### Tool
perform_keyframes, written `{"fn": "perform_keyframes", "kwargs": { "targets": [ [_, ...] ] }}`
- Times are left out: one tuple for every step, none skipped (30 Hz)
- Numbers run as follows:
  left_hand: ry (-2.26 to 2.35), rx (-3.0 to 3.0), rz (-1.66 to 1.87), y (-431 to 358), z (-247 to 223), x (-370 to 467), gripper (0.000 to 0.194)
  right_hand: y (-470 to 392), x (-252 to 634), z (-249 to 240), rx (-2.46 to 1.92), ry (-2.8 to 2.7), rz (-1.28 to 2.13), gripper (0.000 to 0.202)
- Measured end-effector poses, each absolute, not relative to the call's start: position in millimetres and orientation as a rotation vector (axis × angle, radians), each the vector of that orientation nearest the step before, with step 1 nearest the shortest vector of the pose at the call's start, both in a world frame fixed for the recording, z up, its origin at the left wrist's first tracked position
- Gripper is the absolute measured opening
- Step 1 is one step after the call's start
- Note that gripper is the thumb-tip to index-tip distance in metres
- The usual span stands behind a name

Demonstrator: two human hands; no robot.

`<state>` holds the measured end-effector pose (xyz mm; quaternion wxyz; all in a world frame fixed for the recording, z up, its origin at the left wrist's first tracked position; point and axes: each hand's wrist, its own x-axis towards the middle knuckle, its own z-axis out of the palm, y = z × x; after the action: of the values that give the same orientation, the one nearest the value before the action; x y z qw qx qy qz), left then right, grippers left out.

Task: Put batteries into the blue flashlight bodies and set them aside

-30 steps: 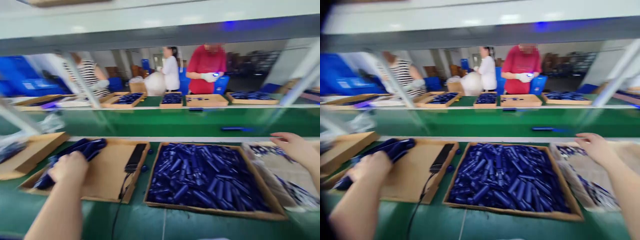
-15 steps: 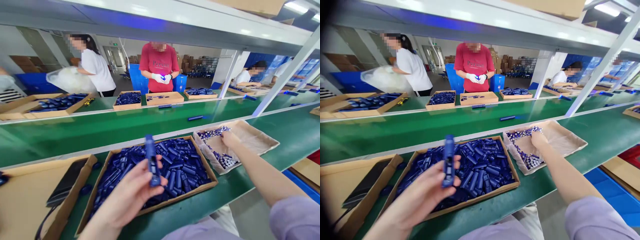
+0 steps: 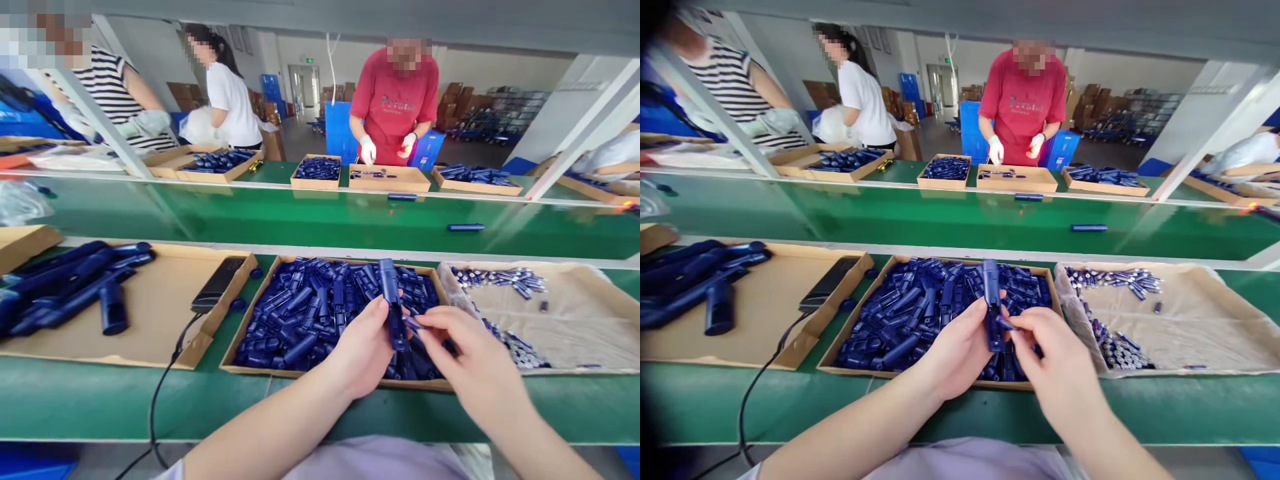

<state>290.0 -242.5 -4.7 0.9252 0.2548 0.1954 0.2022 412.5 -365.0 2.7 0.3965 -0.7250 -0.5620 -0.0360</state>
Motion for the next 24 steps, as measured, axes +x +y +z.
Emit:
{"fn": "perform_keyframes", "kwargs": {
  "targets": [
    [0.362,0.508,0.435,-243,-6,289,0.025,-358,397,2,-1.789,-1.451,-0.146,0.014],
    [0.336,0.501,0.449,-242,-7,288,0.024,-351,387,2,-1.772,-1.469,-0.198,0.013],
    [0.322,0.501,0.457,-242,-9,286,0.023,-345,382,1,-1.774,-1.483,-0.242,0.013],
    [0.316,0.507,0.465,-241,-10,284,0.021,-340,380,0,-1.785,-1.491,-0.279,0.013],
    [0.311,0.517,0.477,-240,-10,282,0.02,-337,379,0,-1.801,-1.491,-0.3,0.013],
    [0.305,0.527,0.489,-239,-11,280,0.019,-335,380,-1,-1.812,-1.494,-0.303,0.013],
    [0.299,0.537,0.502,-238,-11,278,0.018,-335,380,0,-1.819,-1.497,-0.295,0.013],
    [0.292,0.546,0.514,-237,-11,277,0.017,-335,380,0,-1.821,-1.494,-0.286,0.013],
    [0.286,0.555,0.525,-237,-11,276,0.016,-336,378,0,-1.82,-1.487,-0.283,0.012],
    [0.282,0.563,0.532,-237,-10,276,0.015,-336,376,0,-1.816,-1.476,-0.287,0.012],
    [0.28,0.57,0.536,-237,-10,276,0.015,-336,373,0,-1.809,-1.463,-0.301,0.011],
    [0.278,0.576,0.539,-237,-10,276,0.015,-336,371,-1,-1.801,-1.448,-0.326,0.011],
    [0.279,0.582,0.539,-237,-10,276,0.015,-336,369,-3,-1.789,-1.436,-0.355,0.01],
    [0.281,0.585,0.537,-238,-10,276,0.016,-335,368,-5,-1.777,-1.429,-0.388,0.01],
    [0.285,0.587,0.536,-238,-10,277,0.017,-335,368,-7,-1.763,-1.428,-0.426,0.01],
    [0.293,0.589,0.535,-238,-11,277,0.018,-334,368,-10,-1.748,-1.436,-0.471,0.012],
    [0.303,0.592,0.536,-237,-11,277,0.018,-335,369,-12,-1.739,-1.459,-0.512,0.014],
    [0.318,0.592,0.543,-237,-12,278,0.017,-335,369,-14,-1.737,-1.494,-0.548,0.017],
    [0.335,0.589,0.556,-237,-12,278,0.015,-337,368,-16,-1.744,-1.538,-0.577,0.021],
    [0.353,0.586,0.57,-236,-13,279,0.013,-338,366,-17,-1.767,-1.584,-0.599,0.024],
    [0.376,0.584,0.583,-235,-13,280,0.012,-339,361,-17,-1.801,-1.625,-0.614,0.028],
    [0.4,0.581,0.592,-234,-14,280,0.012,-341,356,-17,-1.846,-1.653,-0.624,0.032],
    [0.423,0.578,0.591,-233,-14,281,0.013,-341,350,-17,-1.895,-1.672,-0.629,0.036],
    [0.442,0.576,0.578,-233,-14,281,0.014,-342,345,-16,-1.935,-1.682,-0.629,0.039]
  ]
}}
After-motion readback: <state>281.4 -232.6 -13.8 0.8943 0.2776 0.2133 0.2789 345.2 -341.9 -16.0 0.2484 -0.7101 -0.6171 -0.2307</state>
